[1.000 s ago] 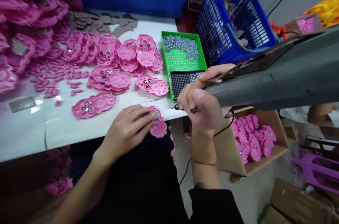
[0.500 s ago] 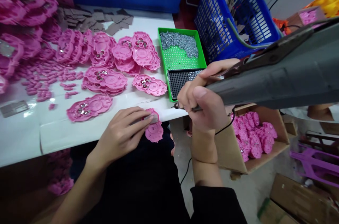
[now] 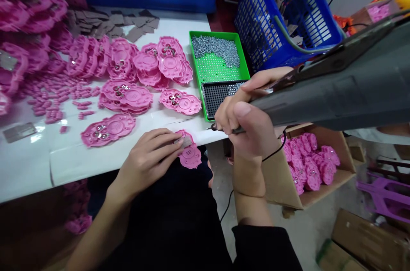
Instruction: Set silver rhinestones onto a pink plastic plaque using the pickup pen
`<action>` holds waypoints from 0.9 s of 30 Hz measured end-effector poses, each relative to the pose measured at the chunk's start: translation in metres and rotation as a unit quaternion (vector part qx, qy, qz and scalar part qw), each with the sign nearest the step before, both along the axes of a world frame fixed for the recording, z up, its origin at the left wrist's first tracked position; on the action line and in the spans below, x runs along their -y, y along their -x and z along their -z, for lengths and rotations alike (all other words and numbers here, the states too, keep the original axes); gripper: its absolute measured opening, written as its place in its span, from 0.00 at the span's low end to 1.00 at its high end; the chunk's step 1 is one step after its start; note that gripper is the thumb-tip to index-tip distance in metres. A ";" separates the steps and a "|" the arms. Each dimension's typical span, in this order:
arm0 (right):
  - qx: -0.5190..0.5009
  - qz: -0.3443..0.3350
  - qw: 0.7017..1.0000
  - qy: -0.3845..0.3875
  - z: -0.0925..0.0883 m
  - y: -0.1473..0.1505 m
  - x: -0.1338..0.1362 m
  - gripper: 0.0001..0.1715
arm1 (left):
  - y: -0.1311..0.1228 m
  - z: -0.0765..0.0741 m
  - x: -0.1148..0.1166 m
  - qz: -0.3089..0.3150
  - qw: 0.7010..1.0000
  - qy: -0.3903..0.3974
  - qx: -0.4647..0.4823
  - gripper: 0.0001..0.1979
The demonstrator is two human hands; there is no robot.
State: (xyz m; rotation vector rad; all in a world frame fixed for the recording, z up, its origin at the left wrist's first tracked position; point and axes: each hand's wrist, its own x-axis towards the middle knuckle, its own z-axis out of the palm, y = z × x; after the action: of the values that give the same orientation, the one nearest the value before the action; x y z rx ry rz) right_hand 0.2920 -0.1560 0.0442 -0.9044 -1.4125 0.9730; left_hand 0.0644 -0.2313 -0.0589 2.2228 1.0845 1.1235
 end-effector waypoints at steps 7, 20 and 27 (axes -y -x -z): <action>-0.041 -0.009 0.999 -0.031 -0.010 0.010 -0.001 0.13 | 0.000 -0.002 -0.002 -0.003 1.000 0.002 0.008 0.11; -0.054 -0.085 0.994 0.050 -0.001 0.039 0.030 0.14 | -0.002 -0.004 -0.002 -0.005 1.000 -0.009 -0.015 0.09; -0.044 -0.098 0.993 0.051 0.006 0.043 0.028 0.14 | -0.005 -0.005 -0.002 -0.018 1.000 -0.010 -0.010 0.09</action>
State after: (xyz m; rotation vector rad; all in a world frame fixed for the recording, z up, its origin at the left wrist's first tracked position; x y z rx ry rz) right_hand 0.2485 -0.1836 0.0378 -0.7982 -1.4049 1.2277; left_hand 0.0697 -0.2291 -0.0537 2.2430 1.1303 1.1336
